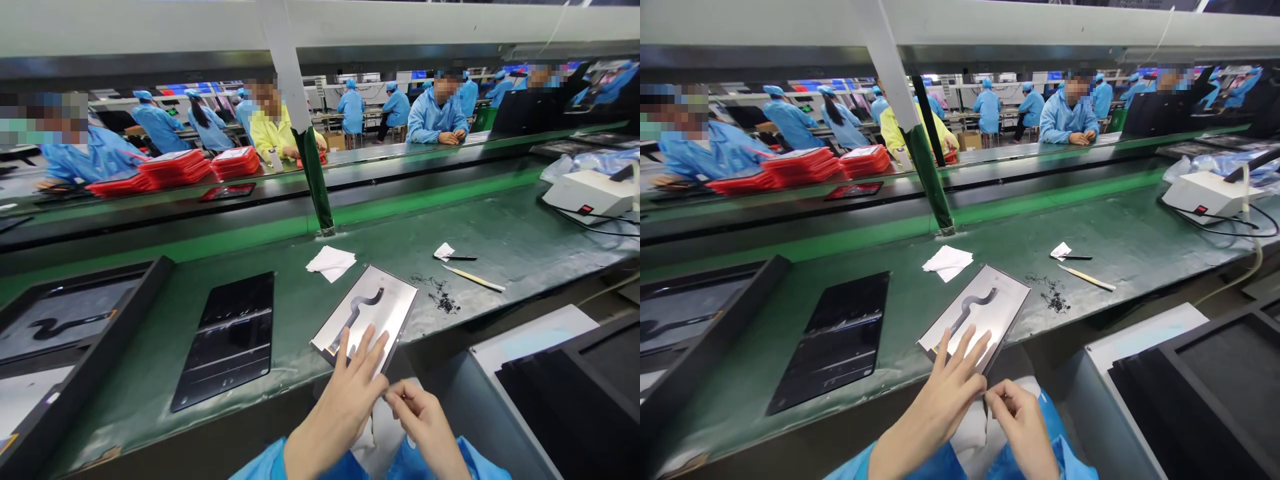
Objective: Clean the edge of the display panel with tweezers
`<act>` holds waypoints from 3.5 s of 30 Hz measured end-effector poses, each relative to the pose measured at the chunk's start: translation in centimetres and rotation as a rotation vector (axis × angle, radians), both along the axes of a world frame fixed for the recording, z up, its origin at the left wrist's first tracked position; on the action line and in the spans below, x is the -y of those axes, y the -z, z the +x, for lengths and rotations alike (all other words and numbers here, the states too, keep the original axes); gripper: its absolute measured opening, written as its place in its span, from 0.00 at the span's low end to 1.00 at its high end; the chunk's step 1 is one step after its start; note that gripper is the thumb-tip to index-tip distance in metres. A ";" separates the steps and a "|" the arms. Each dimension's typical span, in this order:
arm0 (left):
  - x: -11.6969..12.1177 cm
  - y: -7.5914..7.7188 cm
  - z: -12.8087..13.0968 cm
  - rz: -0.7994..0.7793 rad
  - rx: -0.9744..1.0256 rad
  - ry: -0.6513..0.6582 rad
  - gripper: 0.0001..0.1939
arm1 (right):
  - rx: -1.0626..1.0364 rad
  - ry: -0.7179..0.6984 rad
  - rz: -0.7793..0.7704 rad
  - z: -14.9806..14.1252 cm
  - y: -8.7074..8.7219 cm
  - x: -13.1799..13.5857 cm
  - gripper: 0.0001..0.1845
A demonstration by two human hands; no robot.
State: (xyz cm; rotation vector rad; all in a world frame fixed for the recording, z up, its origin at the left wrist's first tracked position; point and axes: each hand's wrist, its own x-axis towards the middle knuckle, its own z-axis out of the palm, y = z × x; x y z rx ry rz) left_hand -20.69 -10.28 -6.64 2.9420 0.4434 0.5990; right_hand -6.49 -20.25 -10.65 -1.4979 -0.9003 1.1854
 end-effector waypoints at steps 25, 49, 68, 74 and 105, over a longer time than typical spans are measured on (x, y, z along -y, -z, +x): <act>-2.5 0.8 -1.9 -0.259 -0.021 0.105 0.52 | -0.292 -0.184 -0.084 2.2 0.2 -0.5 0.30; -2.2 1.4 -1.7 -0.261 0.023 0.057 0.42 | -0.222 -0.082 -0.128 4.7 -3.2 0.0 0.31; -2.1 1.2 -1.7 -0.290 0.026 0.053 0.41 | -0.115 0.051 -0.127 7.4 -6.7 0.4 0.31; -2.1 1.2 -1.7 -0.295 0.025 0.055 0.44 | -0.104 0.148 -0.091 6.9 -8.3 0.6 0.31; -2.2 1.4 -1.6 -0.303 0.030 0.062 0.46 | -0.040 0.251 -0.065 7.1 -8.9 1.5 0.28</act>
